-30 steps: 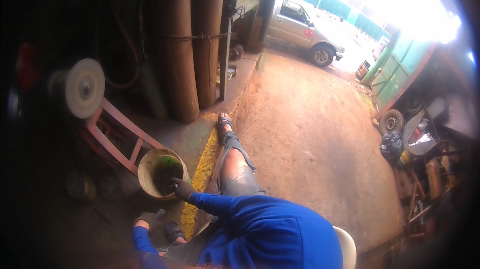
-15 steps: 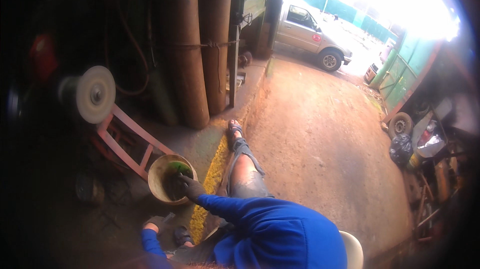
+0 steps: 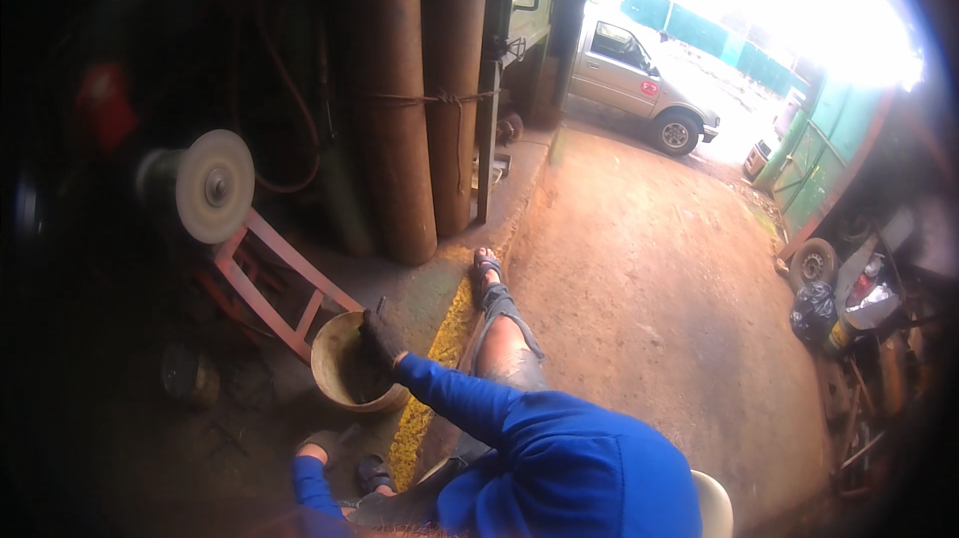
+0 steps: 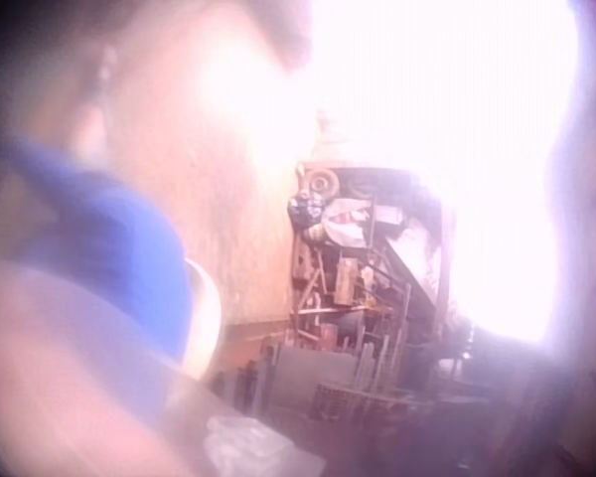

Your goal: The person sits on the floor and uses a bench grinder to sharpen metal rods. They hold each rod against the spinning wheel, creating sparks, and then place the finished rods into a bucket.

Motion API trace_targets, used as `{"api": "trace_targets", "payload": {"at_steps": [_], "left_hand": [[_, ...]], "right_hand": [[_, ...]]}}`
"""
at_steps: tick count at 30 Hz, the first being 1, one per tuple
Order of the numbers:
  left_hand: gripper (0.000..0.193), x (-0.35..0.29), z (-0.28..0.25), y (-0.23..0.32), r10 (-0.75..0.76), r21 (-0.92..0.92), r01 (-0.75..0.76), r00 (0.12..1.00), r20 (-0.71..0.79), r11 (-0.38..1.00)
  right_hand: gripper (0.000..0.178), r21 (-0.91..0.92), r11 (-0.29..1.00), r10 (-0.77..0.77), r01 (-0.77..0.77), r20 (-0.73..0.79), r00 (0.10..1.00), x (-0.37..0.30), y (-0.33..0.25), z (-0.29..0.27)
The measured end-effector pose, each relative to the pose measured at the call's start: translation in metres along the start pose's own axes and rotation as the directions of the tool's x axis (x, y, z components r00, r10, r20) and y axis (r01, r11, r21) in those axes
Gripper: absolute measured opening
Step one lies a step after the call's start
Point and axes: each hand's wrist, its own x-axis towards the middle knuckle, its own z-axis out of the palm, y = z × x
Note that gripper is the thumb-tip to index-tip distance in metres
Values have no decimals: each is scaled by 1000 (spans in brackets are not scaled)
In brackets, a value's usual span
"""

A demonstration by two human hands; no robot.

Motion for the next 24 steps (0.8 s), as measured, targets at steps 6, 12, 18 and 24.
{"api": "trace_targets", "payload": {"at_steps": [6,12,18,24], "left_hand": [[50,-28,16,-41,39,-52,-44,996,-86,998],[42,-40,-6,-29,-20,-25,20,1000,-18,999],[43,-82,-40,9,-111,-76,107,992,-58,991],[45,-62,-27,-16,-103,-225,53,970,-220,973]], "right_hand": [[43,523,279,516,-805,626,585,-42,-62,26],[21,138,951,208,-277,376,903,-77,-98,14],[26,-180,923,-218,341,487,846,-61,-102,17],[28,7,959,-240,282,546,802,-44,-124,39]]}}
